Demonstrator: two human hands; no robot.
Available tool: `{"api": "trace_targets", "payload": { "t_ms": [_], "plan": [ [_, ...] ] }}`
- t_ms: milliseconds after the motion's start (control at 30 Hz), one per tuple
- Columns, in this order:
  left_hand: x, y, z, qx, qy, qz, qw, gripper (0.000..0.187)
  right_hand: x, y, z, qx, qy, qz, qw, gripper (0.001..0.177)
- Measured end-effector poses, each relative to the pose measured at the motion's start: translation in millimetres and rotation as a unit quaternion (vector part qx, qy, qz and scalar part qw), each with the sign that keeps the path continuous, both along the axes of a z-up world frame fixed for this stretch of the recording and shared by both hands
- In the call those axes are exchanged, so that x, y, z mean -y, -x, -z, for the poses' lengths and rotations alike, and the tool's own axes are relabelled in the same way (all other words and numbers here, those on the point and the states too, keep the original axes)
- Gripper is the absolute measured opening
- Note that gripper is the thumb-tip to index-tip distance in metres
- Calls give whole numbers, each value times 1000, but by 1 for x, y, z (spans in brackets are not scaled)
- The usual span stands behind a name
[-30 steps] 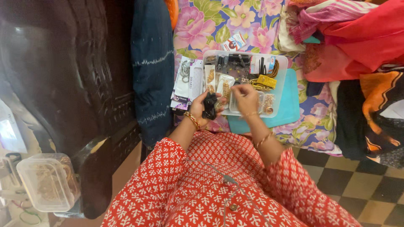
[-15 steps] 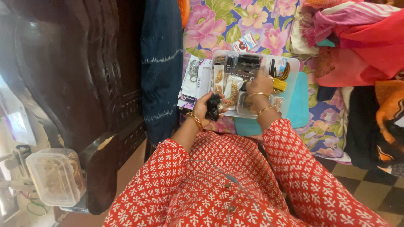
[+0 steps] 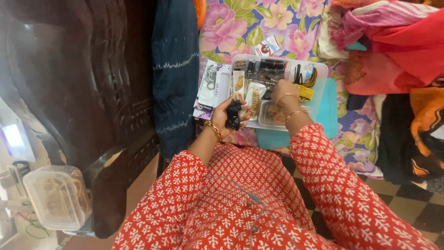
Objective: The person organizes small items, including jewelry and hair accessories, into a plastic container and places it on a shelf. They then fold a white shirt and a checkered cloth on a bed.
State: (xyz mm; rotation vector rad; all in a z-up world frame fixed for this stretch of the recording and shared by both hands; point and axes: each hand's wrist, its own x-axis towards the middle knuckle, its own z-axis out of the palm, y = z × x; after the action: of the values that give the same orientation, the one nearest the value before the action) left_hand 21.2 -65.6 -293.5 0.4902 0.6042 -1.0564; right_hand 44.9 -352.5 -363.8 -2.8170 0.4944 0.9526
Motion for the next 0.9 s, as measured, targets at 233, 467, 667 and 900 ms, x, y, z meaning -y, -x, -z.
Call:
{"api": "trace_targets", "payload": {
  "t_ms": [233,467,667,900],
  "plan": [
    [-10,3,-1,13,19,-16,1000,52,-26,-14,-18,57,27,24,998,20],
    [-3,4,3,21,-24,-14,999,49,-35,18,-74,152,-289,201,923,25],
    [15,7,6,10,-61,-6,998,49,-64,50,-69,124,-395,364,834,19],
    [-19,10,26,14,-85,-13,996,51,-74,-18,-9,250,-182,321,895,21]
  ]
}}
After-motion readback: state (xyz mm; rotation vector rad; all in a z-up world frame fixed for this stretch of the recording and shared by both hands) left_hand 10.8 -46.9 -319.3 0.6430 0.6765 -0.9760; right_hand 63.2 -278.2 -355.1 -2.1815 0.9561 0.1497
